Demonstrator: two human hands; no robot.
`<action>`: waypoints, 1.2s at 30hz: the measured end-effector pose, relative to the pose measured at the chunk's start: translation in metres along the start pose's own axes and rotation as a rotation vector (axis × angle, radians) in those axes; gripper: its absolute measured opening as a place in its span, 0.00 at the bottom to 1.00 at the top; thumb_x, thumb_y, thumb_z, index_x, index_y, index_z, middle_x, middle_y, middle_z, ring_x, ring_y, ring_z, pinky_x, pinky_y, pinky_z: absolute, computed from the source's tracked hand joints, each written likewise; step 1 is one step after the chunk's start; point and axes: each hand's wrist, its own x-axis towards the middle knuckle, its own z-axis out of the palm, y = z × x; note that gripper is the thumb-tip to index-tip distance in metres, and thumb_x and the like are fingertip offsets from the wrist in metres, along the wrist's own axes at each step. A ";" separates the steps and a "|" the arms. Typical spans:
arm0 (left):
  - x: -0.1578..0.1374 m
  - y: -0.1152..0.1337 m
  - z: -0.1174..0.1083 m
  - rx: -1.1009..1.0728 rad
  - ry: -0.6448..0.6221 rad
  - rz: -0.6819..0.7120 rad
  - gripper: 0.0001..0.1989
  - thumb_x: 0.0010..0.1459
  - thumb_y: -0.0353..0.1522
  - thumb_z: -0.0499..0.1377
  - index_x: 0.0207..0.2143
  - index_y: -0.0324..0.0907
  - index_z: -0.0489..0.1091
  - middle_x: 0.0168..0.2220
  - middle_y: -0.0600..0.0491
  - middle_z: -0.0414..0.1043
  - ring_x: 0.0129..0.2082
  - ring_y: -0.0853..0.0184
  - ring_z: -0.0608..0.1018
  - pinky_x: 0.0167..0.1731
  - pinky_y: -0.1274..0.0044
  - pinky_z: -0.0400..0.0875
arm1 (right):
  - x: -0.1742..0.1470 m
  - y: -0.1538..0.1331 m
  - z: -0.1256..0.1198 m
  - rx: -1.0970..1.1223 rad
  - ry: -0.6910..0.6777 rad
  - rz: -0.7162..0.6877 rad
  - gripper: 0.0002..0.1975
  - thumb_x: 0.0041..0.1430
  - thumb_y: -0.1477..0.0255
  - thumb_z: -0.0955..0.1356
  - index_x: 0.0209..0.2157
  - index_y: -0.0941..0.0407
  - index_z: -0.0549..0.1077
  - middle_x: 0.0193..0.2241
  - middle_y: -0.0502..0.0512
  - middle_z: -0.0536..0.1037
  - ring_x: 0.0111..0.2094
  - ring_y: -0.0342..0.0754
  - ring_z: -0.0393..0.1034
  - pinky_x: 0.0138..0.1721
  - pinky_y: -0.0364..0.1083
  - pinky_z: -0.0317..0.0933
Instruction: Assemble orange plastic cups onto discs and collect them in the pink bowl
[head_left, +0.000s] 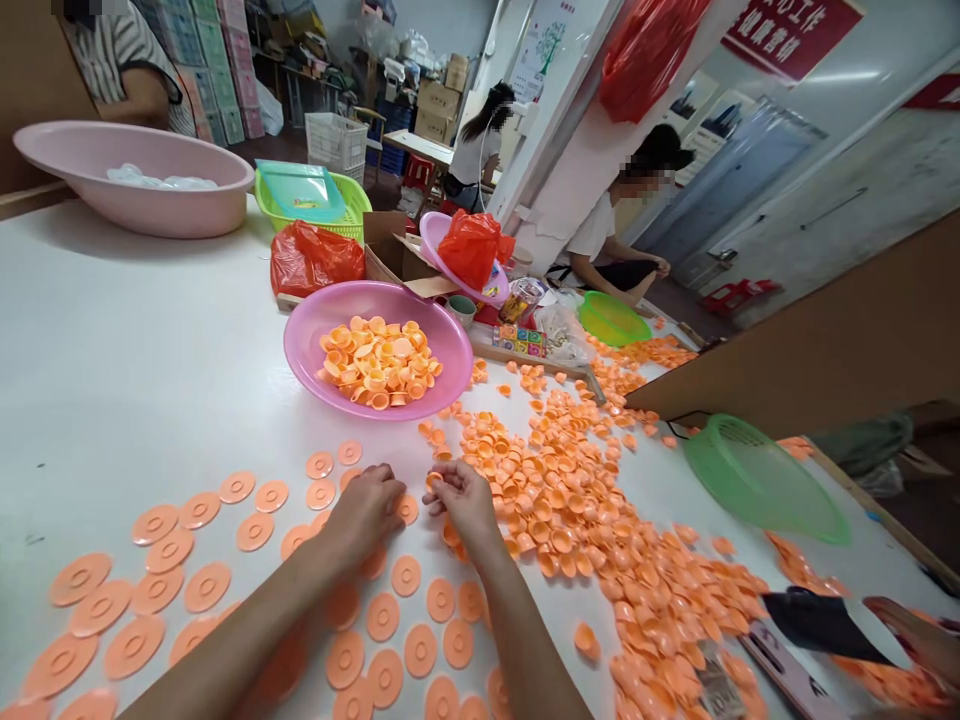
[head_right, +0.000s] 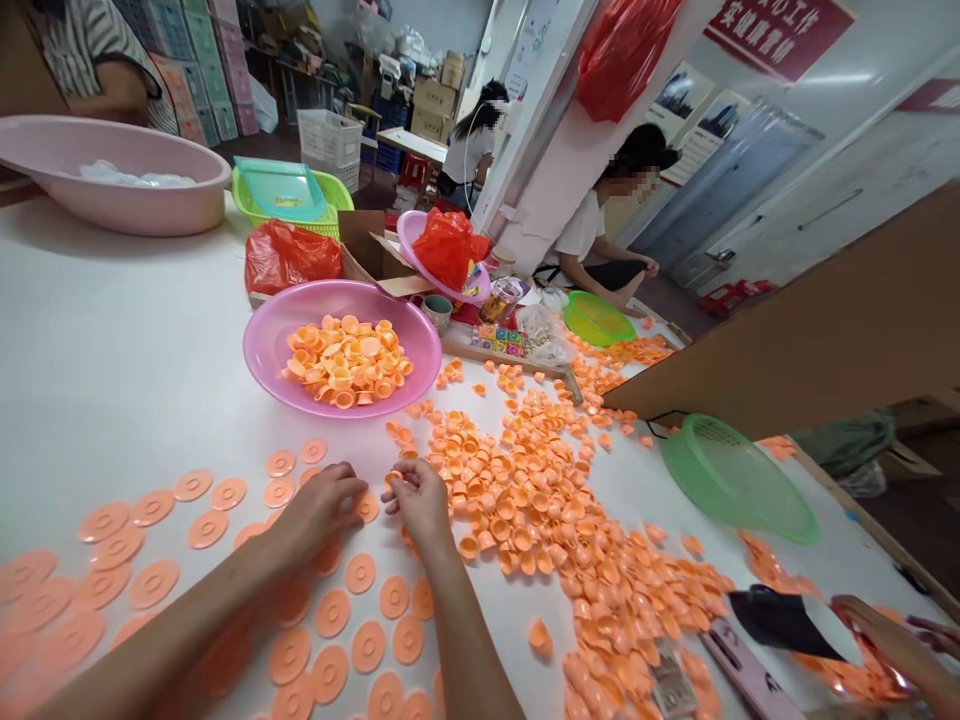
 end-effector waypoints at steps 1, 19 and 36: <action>-0.001 -0.002 0.001 -0.003 0.009 0.012 0.04 0.48 0.24 0.58 0.27 0.41 0.70 0.34 0.51 0.67 0.34 0.66 0.70 0.33 0.76 0.59 | -0.002 0.002 0.001 -0.034 -0.013 0.007 0.16 0.44 0.64 0.71 0.35 0.58 0.73 0.27 0.52 0.75 0.22 0.45 0.73 0.22 0.43 0.65; 0.000 0.003 -0.005 -0.202 -0.027 -0.095 0.07 0.52 0.29 0.58 0.24 0.42 0.75 0.28 0.52 0.71 0.32 0.66 0.71 0.30 0.77 0.59 | -0.003 0.006 0.024 -0.383 -0.090 -0.028 0.06 0.41 0.78 0.64 0.18 0.54 0.63 0.16 0.44 0.66 0.13 0.43 0.65 0.13 0.40 0.57; -0.003 0.022 -0.008 -0.285 0.130 -0.321 0.09 0.49 0.22 0.53 0.22 0.39 0.70 0.19 0.57 0.69 0.21 0.72 0.70 0.22 0.81 0.58 | 0.017 -0.001 0.000 -0.671 -0.029 -0.313 0.06 0.51 0.75 0.67 0.25 0.56 0.76 0.23 0.51 0.75 0.22 0.45 0.68 0.26 0.42 0.61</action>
